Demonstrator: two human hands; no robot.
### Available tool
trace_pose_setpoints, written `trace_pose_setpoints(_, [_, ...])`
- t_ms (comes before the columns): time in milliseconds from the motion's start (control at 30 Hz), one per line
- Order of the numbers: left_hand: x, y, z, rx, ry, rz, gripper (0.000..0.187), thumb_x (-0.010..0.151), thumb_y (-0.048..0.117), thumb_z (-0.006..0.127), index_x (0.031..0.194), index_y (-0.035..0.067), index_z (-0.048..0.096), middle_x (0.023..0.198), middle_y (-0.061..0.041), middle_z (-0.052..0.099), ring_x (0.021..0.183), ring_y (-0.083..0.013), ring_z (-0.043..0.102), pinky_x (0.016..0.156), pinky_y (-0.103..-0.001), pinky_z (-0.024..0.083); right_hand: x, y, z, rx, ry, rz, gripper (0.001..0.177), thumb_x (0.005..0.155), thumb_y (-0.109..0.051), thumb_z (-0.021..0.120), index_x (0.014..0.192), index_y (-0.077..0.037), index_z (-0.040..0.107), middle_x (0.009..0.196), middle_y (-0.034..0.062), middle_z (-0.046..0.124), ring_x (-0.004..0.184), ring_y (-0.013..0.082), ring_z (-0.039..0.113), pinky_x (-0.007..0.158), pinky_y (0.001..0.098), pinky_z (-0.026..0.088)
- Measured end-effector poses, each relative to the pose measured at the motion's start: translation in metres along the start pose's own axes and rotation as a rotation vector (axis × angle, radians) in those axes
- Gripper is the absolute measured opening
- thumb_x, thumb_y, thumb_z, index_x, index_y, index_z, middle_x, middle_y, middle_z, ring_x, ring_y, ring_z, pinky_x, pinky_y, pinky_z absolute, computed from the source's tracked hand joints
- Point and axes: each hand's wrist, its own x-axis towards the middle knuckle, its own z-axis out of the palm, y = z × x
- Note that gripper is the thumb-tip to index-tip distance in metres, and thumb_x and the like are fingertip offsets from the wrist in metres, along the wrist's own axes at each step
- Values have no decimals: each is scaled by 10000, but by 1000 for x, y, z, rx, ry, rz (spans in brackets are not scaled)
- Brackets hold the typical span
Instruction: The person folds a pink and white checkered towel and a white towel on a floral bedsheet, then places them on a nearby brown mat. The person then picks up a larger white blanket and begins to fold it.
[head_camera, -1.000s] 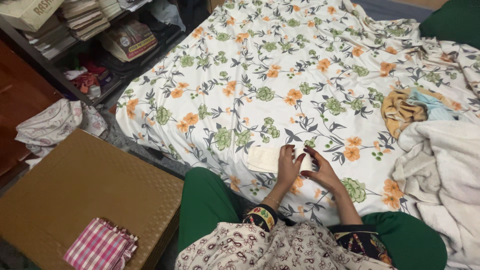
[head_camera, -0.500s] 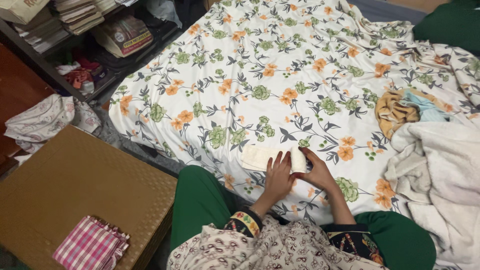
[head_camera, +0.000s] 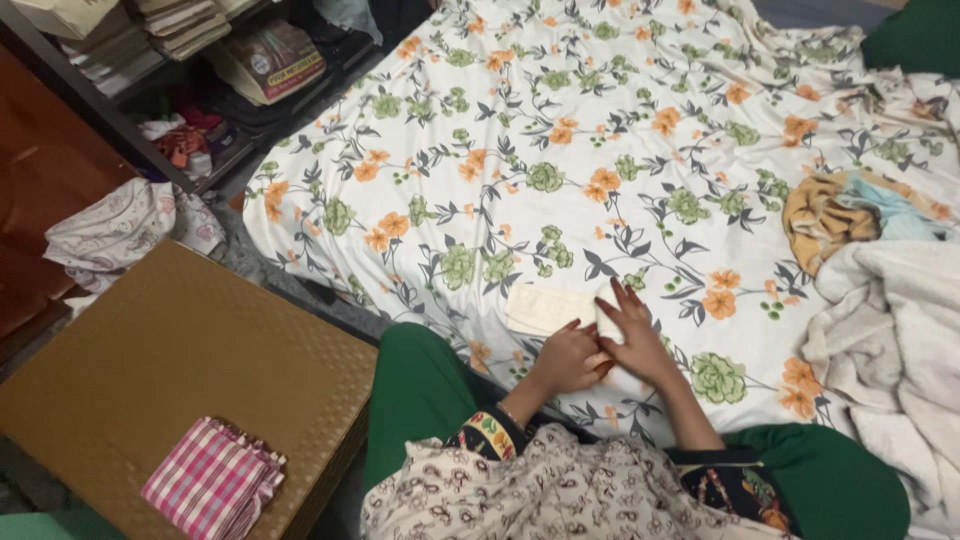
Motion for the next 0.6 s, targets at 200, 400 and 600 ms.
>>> trace_pose_setpoints(200, [11,2,-7,-140,107,-122,119,761,152,728,723,54,671,676,-100,655,633,-267,664,640,-391,549,6,-23,12,-201,-19,-32,654,769,-232,716,1394,-105,572,1679,103,217,1552,446,126,1204,496,289])
trace_pose_setpoints(400, [29,-19,-22,20,68,-66,122,737,138,722,797,53,659,793,-109,656,782,-278,631,700,-401,524,9,-45,16,-403,40,-5,587,811,-197,659,1382,-79,588,1639,82,327,1521,445,225,1203,466,340])
trace_pose_setpoints(600, [15,-49,-25,243,-83,12,467,848,180,636,1271,-11,596,1412,-163,562,1337,-322,506,1102,-498,403,15,-57,19,-509,29,-13,555,847,-238,647,1352,-21,573,1584,132,370,1468,464,264,1152,562,337])
